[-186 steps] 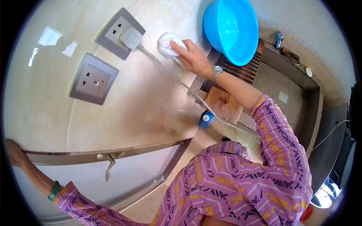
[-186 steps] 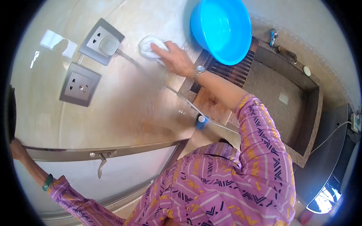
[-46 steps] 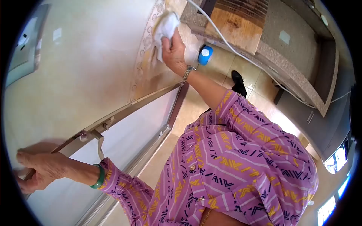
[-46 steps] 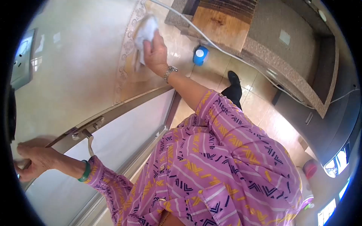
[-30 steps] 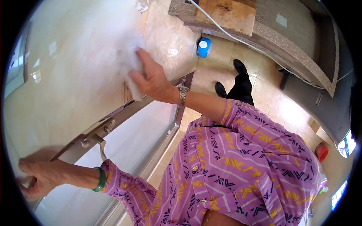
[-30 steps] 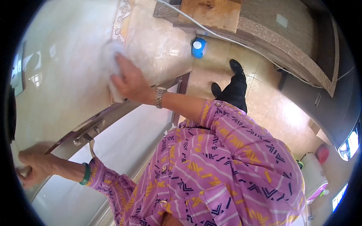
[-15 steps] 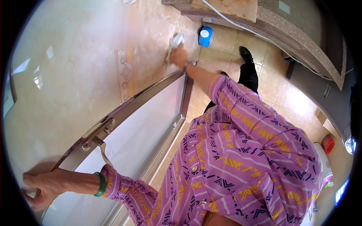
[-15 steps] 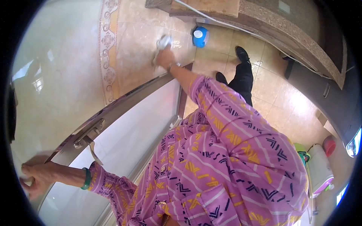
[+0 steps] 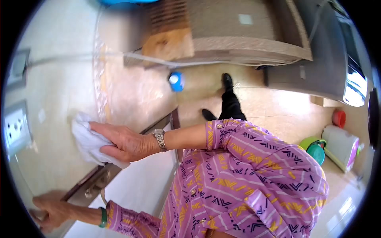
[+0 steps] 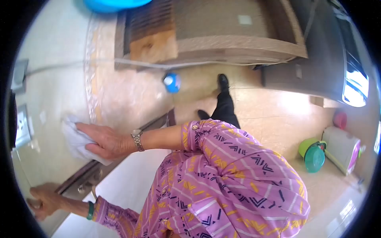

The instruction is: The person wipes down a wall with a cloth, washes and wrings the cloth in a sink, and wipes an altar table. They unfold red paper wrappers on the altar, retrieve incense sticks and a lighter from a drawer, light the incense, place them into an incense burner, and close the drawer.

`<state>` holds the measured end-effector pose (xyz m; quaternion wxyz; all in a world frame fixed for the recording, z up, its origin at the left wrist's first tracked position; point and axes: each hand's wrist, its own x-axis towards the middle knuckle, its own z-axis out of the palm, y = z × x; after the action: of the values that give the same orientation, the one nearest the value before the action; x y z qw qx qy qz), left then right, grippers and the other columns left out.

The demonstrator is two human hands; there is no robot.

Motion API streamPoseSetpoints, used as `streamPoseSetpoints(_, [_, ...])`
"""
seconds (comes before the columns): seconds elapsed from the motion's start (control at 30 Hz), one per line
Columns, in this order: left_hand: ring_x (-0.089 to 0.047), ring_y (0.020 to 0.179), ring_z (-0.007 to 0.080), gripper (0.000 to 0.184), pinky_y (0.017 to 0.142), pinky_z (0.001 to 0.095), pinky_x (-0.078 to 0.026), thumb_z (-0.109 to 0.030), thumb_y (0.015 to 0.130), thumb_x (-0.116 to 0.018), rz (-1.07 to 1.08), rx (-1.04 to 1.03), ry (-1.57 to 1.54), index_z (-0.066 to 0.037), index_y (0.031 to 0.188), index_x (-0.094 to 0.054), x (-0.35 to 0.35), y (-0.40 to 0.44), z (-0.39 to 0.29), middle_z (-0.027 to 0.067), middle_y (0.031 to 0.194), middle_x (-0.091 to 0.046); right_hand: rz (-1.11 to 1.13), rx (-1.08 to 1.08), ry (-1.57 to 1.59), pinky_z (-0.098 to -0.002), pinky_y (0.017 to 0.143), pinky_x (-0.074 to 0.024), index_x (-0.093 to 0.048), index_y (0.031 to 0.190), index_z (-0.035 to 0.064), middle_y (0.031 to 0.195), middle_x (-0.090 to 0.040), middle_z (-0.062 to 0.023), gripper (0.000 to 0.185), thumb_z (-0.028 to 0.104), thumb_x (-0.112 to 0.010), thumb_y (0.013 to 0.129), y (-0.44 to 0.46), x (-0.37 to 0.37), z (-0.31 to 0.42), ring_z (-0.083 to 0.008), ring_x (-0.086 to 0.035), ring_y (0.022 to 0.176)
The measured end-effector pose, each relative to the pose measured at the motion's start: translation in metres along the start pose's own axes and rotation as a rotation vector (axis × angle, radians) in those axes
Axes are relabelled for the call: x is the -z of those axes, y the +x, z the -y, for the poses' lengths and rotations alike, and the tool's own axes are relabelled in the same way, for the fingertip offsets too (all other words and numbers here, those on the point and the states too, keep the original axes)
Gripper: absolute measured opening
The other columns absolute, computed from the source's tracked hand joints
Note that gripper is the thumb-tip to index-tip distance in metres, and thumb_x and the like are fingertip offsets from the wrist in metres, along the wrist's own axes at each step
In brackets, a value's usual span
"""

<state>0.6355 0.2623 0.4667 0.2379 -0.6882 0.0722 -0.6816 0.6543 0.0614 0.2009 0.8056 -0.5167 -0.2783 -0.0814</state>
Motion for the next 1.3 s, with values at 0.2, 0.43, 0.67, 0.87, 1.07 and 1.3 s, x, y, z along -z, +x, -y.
streamPoseSetpoints(0.2, [-0.034,0.124,0.0349,0.059,0.099,0.062,-0.025,-0.042,0.087,-0.055,0.117,0.334,-0.159,-0.005,0.13,-0.038,-0.03,-0.072,-0.037,0.02,0.132,-0.038,-0.542,0.061,-0.696,-0.0342,0.082,-0.0494,-0.037,0.127,-0.0026,0.116,-0.055,-0.0195,0.059,0.014,-0.067,0.08,0.035,0.163,-0.054,-0.0212,-0.059,0.097])
streamPoseSetpoints(0.43, [-0.056,0.105,0.0321,0.018,0.087,0.0421,-0.045,-0.007,0.081,-0.061,0.371,0.342,-0.675,0.004,0.095,-0.059,-0.007,-0.151,-0.121,0.0212,0.118,-0.054,-0.305,-1.074,-0.899,-0.0403,0.076,-0.0508,-0.057,0.104,-0.0029,0.1,-0.061,-0.0268,0.053,0.044,-0.059,0.08,-0.075,0.339,-0.187,-0.0357,-0.064,0.086])
streamPoseSetpoints(0.67, [-0.039,0.124,0.0312,0.044,0.102,0.0388,-0.031,-0.004,0.081,-0.059,0.99,0.805,-1.29,0.002,0.123,-0.046,0.059,-0.154,-0.267,0.0195,0.136,-0.038,-0.19,-1.485,-1.086,-0.0377,0.05,-0.0538,-0.038,0.13,-0.0016,0.108,-0.061,-0.0179,0.082,0.053,-0.064,0.074,-0.122,0.396,-0.142,-0.0269,-0.065,0.078])
streamPoseSetpoints(0.87, [-0.034,0.125,0.0304,0.057,0.099,0.0429,-0.032,-0.032,0.087,-0.059,1.647,1.598,-1.297,-0.01,0.134,-0.036,0.039,-0.243,-0.329,0.0121,0.139,-0.032,-0.017,-1.094,-1.567,-0.0414,0.092,-0.0444,-0.03,0.134,-0.0013,0.106,-0.056,-0.0265,0.092,0.04,-0.073,0.065,-0.155,0.273,-0.186,-0.0378,-0.056,0.103])
streamPoseSetpoints(1.07, [-0.036,0.124,0.0302,0.054,0.098,0.0569,-0.032,-0.045,0.09,-0.046,2.075,2.258,-0.712,-0.014,0.133,-0.036,-0.011,-0.34,-0.363,0.0113,0.137,-0.035,0.256,-0.942,-0.626,-0.0384,0.088,-0.0478,-0.044,0.125,-0.0019,0.104,-0.061,-0.0225,0.062,0.021,-0.063,0.071,-0.082,0.183,-0.122,-0.0339,-0.06,0.1])
streamPoseSetpoints(1.3, [-0.057,0.101,0.029,0.028,0.086,0.0453,-0.049,-0.016,0.092,-0.044,1.616,2.442,-1.037,0.001,0.115,-0.047,-0.014,-0.372,-0.371,0.0159,0.11,-0.056,0.207,-1.051,-0.816,-0.0368,0.086,-0.0491,-0.045,0.129,0.0063,0.108,-0.061,-0.0225,0.061,0.019,-0.059,0.071,-0.089,0.247,-0.135,-0.0307,-0.061,0.096])
